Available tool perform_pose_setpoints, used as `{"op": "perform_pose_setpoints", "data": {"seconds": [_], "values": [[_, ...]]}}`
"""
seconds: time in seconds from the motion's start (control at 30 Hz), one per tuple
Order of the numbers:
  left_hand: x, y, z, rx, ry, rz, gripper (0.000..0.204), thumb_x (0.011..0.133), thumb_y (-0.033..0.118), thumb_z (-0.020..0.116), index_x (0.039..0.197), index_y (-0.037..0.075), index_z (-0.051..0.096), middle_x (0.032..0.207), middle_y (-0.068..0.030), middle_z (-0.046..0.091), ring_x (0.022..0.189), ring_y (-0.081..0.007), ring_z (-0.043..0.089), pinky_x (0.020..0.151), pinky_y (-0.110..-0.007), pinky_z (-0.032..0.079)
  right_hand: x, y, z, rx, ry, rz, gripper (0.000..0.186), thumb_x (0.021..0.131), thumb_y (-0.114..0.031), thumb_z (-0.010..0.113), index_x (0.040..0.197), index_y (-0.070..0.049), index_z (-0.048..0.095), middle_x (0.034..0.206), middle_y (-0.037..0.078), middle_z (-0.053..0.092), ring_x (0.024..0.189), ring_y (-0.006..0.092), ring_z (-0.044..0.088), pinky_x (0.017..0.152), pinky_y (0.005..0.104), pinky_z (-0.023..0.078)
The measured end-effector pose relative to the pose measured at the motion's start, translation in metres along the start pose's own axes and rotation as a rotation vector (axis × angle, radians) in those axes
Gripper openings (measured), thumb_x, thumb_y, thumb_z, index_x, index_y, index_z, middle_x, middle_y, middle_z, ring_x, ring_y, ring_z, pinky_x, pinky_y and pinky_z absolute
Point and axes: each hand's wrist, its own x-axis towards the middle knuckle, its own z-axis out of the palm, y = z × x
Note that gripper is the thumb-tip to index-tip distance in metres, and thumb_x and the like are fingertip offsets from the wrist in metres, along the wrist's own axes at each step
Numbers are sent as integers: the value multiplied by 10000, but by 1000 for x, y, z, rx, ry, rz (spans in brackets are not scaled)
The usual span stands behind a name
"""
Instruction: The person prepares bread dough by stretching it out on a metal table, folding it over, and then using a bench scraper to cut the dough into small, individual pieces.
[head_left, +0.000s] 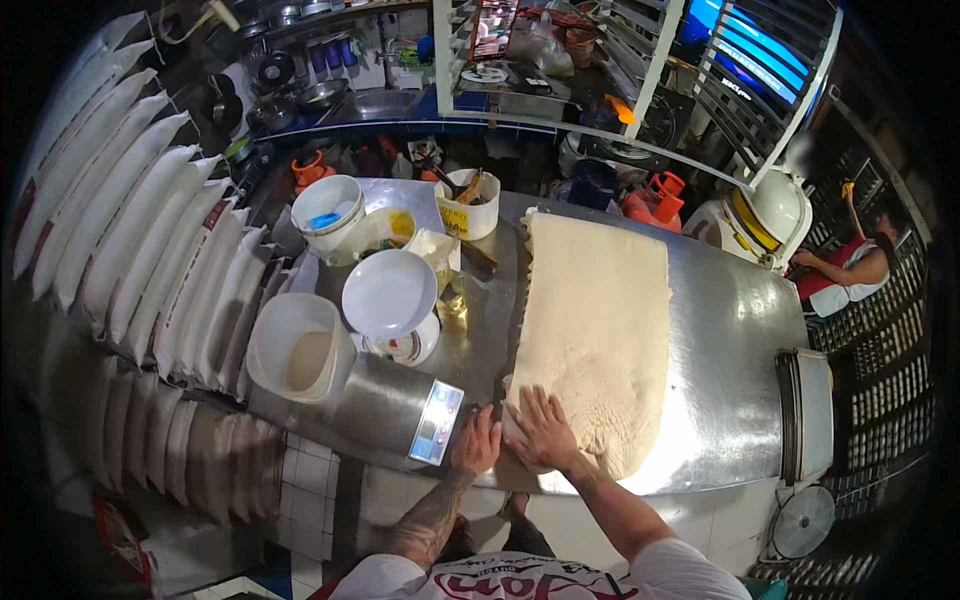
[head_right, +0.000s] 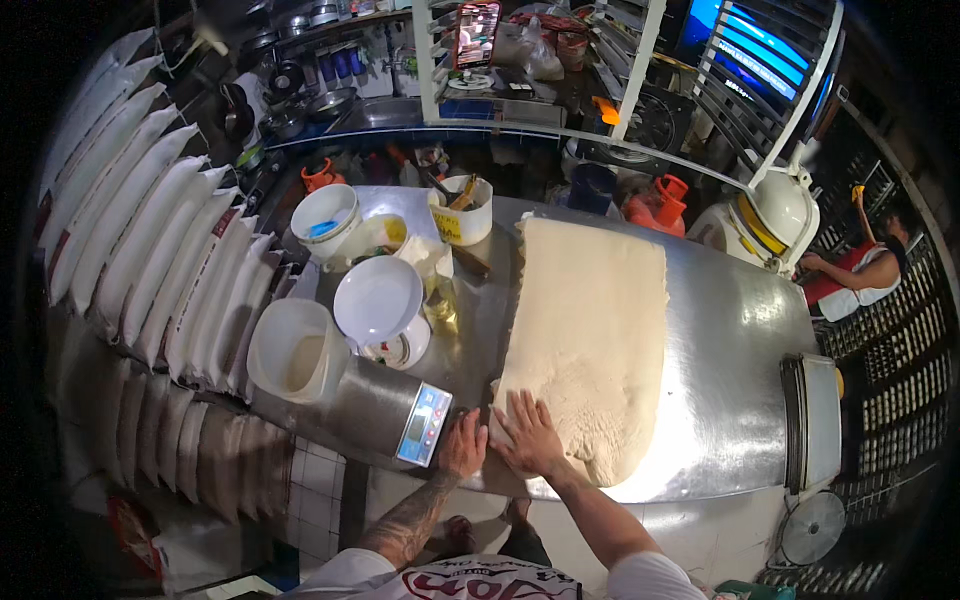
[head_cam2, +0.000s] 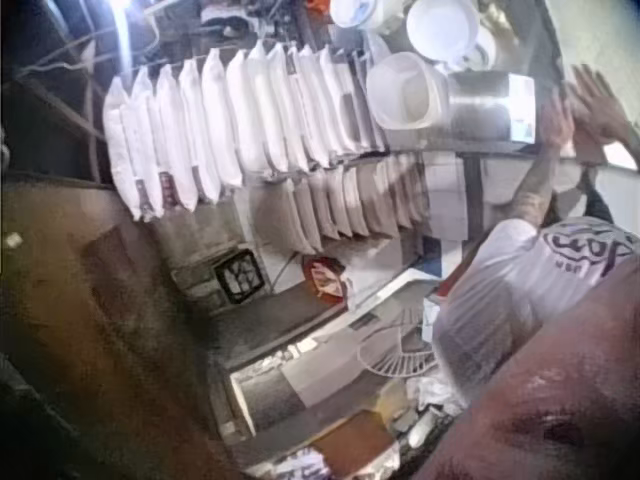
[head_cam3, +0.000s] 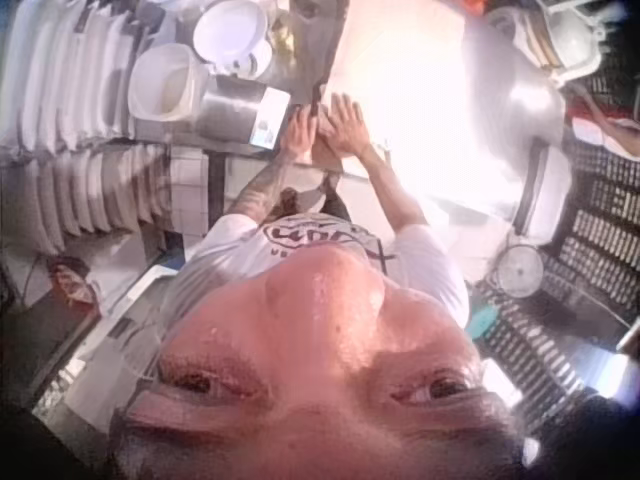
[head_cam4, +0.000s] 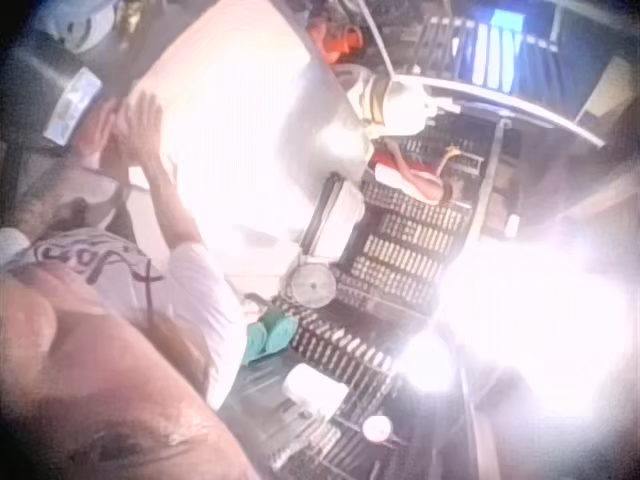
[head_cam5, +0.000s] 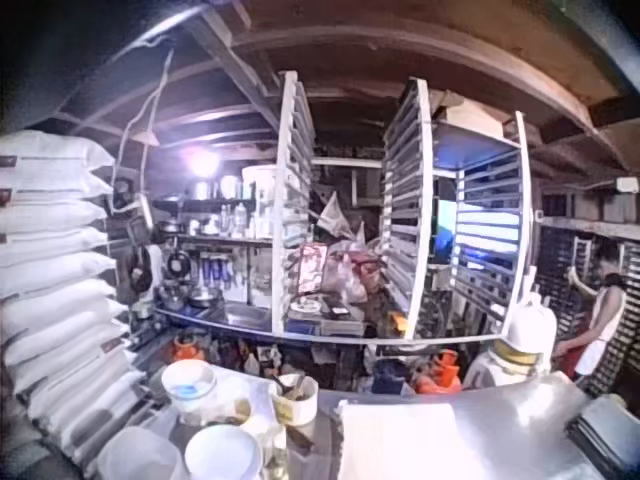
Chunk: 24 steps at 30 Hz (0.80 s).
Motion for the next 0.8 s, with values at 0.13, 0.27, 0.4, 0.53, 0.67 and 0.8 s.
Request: {"op": "perform_pose_setpoints", "data": {"seconds": [0.13,0.27,0.4,0.53,0.67,0.8], "values": [[1,-2,-13,-151,15,-29,424,1017,261,604,1370,35,540,1167,-239,651,1104,-432,635,877,-473,555,-103,24,-32,39,-40,11,707,979,-523,608,1536,-113,460,1633,235,338,1547,398,264,1238,564,231],[9,26,-1,-194,-90,0,457,1013,304,603,1371,31,526,1253,-255,600,1092,-450,628,913,-520,527,-264,163,42,-63,175,751,518,997,-364,626,1317,43,597,1401,365,525,1306,562,471,1040,653,415],[4,-3,-17,-169,-85,-41,480,1007,330,608,1373,31,521,1297,-253,570,1115,-457,614,929,-541,513,-215,93,-2,178,485,920,709,1047,-478,516,1573,-20,390,1636,322,269,1504,503,276,1194,627,260],[10,8,-14,-201,-100,-17,484,1002,351,618,1354,31,531,1291,-242,571,1135,-455,607,938,-547,509,-129,104,11,-61,295,771,764,1034,-510,516,1607,-41,327,1668,303,207,1536,488,209,1215,622,219],[9,5,-27,-263,-89,-59,436,1001,335,631,1328,57,551,1274,-226,584,1126,-440,610,942,-528,514,-111,109,13,-31,207,795,798,1055,-527,450,1655,-76,180,1677,320,144,1541,536,135,1206,660,195],[1,-5,-99,-529,-337,-12,305,1007,282,663,1239,86,628,1152,-158,648,1047,-333,657,887,-433,554,-109,112,27,-58,131,797,808,1055,-574,432,1670,-131,152,1680,320,126,1543,531,131,1211,649,193]]}}
